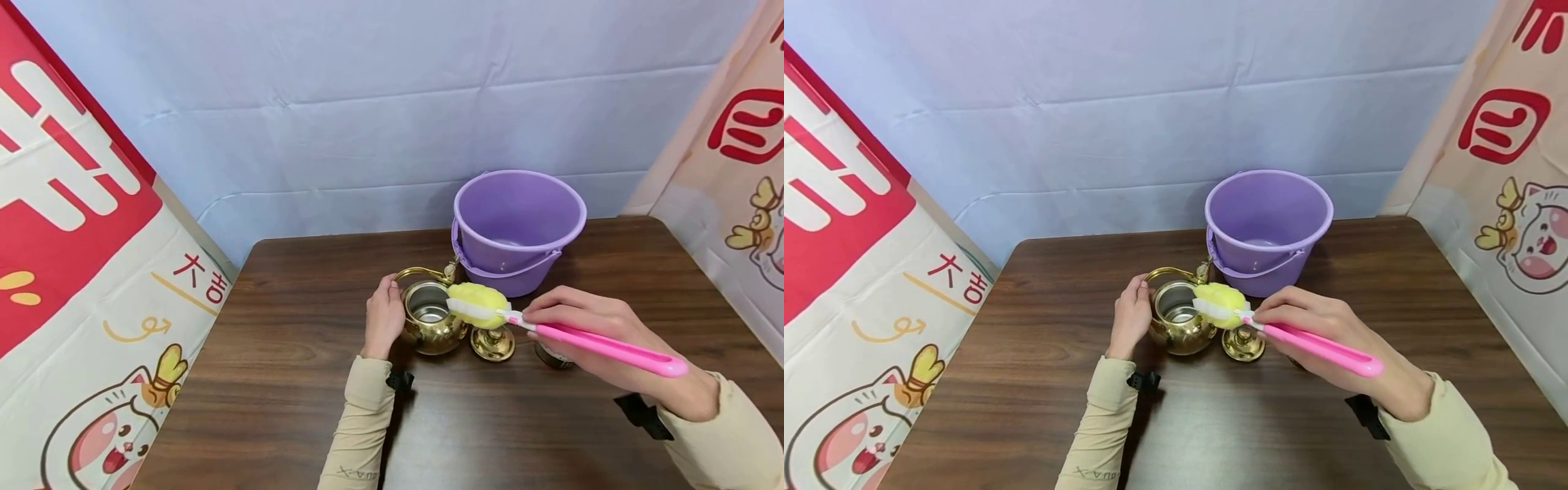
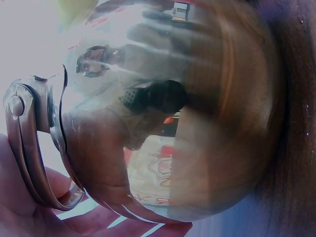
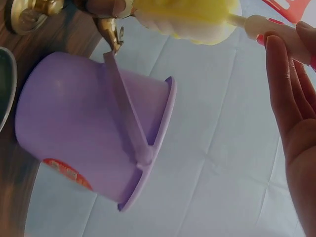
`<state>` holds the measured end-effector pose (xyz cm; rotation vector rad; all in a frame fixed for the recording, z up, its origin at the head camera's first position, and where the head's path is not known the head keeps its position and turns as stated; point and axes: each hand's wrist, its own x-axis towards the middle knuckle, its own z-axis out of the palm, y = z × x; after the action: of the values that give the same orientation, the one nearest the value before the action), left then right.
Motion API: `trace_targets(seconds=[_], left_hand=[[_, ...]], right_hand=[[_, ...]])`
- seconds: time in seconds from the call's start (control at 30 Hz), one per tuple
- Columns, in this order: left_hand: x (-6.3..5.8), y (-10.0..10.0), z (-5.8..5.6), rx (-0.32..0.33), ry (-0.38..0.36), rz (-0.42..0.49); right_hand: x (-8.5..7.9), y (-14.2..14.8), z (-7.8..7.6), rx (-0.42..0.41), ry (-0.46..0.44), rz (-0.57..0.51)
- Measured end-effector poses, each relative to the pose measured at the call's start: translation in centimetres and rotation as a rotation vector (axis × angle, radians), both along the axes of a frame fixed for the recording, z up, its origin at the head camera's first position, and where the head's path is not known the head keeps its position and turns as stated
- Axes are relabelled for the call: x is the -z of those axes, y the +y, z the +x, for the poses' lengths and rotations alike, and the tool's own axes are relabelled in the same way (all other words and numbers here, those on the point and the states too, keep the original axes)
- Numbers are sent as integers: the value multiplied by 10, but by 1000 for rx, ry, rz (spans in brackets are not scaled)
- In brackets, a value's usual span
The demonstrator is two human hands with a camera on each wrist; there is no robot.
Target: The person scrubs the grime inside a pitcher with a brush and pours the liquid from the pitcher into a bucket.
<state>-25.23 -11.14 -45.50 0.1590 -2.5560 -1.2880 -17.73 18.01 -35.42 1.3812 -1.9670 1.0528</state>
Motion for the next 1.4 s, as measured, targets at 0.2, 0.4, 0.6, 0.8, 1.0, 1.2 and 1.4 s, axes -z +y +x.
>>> trace_targets(seconds=[0.2,0.4,0.6,0.8,1.0,1.2,1.4], left_hand=[[0,0,1,9,-6,3],[0,0,0,6,-1,5],[0,0,0,9,1,10],[0,0,0,7,-3,10],[0,0,0,5,-2,11],[1,0,0,4,-4,13],[1,-1,-1,-1,-8,16]], right_hand=[[2,6,3,4,11,-62],[4,18,9,59,14,-65],[7,37,16,152,-2,-29],[15,62,21,322,-22,67],[25,86,26,459,-51,146],[34,99,28,477,-35,117],[36,109,27,395,0,49]])
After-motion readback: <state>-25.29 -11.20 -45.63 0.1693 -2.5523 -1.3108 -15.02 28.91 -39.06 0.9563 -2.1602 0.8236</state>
